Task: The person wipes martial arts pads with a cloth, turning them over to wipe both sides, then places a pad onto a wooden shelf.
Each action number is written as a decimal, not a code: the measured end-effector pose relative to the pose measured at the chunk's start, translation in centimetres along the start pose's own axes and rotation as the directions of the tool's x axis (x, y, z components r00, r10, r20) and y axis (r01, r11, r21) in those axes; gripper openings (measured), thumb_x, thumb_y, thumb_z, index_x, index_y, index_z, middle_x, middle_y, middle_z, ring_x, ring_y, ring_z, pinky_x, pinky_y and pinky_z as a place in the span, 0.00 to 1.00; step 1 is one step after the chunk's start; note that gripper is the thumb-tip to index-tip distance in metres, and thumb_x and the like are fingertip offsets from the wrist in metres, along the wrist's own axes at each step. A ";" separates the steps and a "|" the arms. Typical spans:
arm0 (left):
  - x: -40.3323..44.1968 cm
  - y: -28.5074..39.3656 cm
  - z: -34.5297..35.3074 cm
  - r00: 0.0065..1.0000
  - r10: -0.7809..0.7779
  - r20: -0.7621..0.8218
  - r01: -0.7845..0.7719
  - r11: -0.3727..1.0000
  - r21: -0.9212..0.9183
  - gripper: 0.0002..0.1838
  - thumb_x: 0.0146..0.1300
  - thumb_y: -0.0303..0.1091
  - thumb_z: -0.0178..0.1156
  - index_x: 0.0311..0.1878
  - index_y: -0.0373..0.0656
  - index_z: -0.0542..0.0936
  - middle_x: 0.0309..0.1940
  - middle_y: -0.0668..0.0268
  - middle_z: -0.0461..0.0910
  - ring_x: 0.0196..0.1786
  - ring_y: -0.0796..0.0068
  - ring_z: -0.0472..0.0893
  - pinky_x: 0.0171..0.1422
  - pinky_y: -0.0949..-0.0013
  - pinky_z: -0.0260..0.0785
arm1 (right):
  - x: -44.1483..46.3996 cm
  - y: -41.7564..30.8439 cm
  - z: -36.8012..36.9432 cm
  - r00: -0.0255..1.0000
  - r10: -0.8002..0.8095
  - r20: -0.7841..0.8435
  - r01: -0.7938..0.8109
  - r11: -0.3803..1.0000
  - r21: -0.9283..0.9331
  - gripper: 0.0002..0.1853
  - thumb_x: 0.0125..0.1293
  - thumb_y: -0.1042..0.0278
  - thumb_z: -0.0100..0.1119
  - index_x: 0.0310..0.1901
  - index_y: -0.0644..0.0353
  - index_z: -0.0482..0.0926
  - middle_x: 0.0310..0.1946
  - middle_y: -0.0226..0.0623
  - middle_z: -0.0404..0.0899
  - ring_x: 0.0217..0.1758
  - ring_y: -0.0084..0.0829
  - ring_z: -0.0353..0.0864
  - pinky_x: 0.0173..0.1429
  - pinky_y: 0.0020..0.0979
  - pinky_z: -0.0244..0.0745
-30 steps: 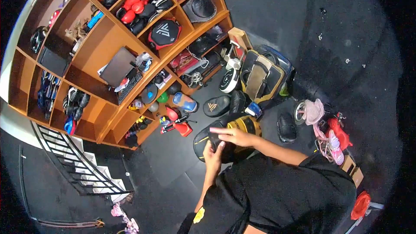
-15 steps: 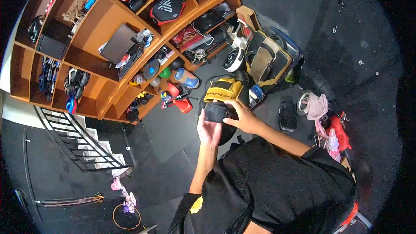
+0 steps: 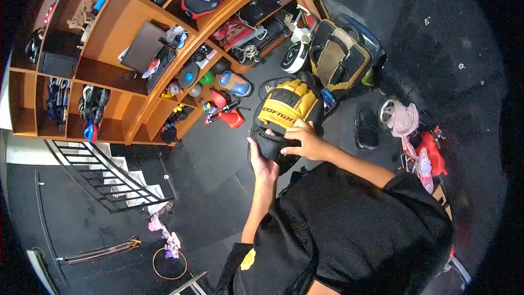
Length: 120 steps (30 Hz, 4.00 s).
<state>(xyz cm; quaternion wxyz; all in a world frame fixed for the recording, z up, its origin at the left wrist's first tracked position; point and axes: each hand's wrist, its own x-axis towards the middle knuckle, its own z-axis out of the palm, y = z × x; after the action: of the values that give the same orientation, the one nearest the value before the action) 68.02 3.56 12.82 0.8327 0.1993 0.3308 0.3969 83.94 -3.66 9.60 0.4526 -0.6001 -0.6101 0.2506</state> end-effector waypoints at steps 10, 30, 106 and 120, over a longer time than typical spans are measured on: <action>0.3 1.3 -1.3 0.977 0.104 0.185 -0.138 0.973 0.183 0.23 0.70 0.39 0.61 0.63 0.39 0.71 0.56 0.54 0.81 0.61 0.58 0.79 0.67 0.55 0.72 | 1.4 -2.8 0.4 0.974 0.133 0.183 -0.109 0.985 -0.136 0.29 0.60 0.45 0.68 0.55 0.58 0.79 0.53 0.38 0.75 0.60 0.44 0.69 0.63 0.45 0.61; -6.7 19.6 -17.7 0.864 -0.051 0.501 -0.002 0.994 0.105 0.39 0.76 0.63 0.37 0.48 0.30 0.78 0.43 0.46 0.85 0.53 0.50 0.83 0.67 0.52 0.69 | 1.3 -7.9 21.6 0.874 0.452 0.176 -0.163 -0.066 0.984 0.35 0.63 0.55 0.68 0.67 0.60 0.68 0.63 0.38 0.75 0.65 0.37 0.74 0.73 0.43 0.66; 29.9 124.9 -57.2 0.563 0.826 0.036 -0.780 0.517 0.353 0.25 0.77 0.42 0.49 0.69 0.35 0.68 0.59 0.58 0.79 0.58 0.67 0.80 0.63 0.64 0.75 | 103.8 -43.1 88.2 0.845 -0.380 0.376 0.005 0.709 0.705 0.41 0.74 0.49 0.57 0.77 0.62 0.50 0.69 0.38 0.62 0.73 0.33 0.59 0.77 0.37 0.55; 35.6 131.4 -62.0 0.553 0.820 0.147 -0.832 0.551 0.057 0.27 0.78 0.37 0.48 0.76 0.39 0.62 0.68 0.58 0.72 0.65 0.65 0.76 0.71 0.60 0.70 | 102.6 -48.0 93.2 0.920 -0.316 0.232 -0.013 0.566 0.824 0.55 0.65 0.60 0.70 0.80 0.54 0.36 0.72 0.41 0.61 0.72 0.34 0.65 0.70 0.37 0.68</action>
<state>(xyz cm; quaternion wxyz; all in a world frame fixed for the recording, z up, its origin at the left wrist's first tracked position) -28.86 115.69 33.47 0.5508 0.4010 0.1780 0.7101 -6.55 109.49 32.86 0.5786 -0.2145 -0.5481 0.5646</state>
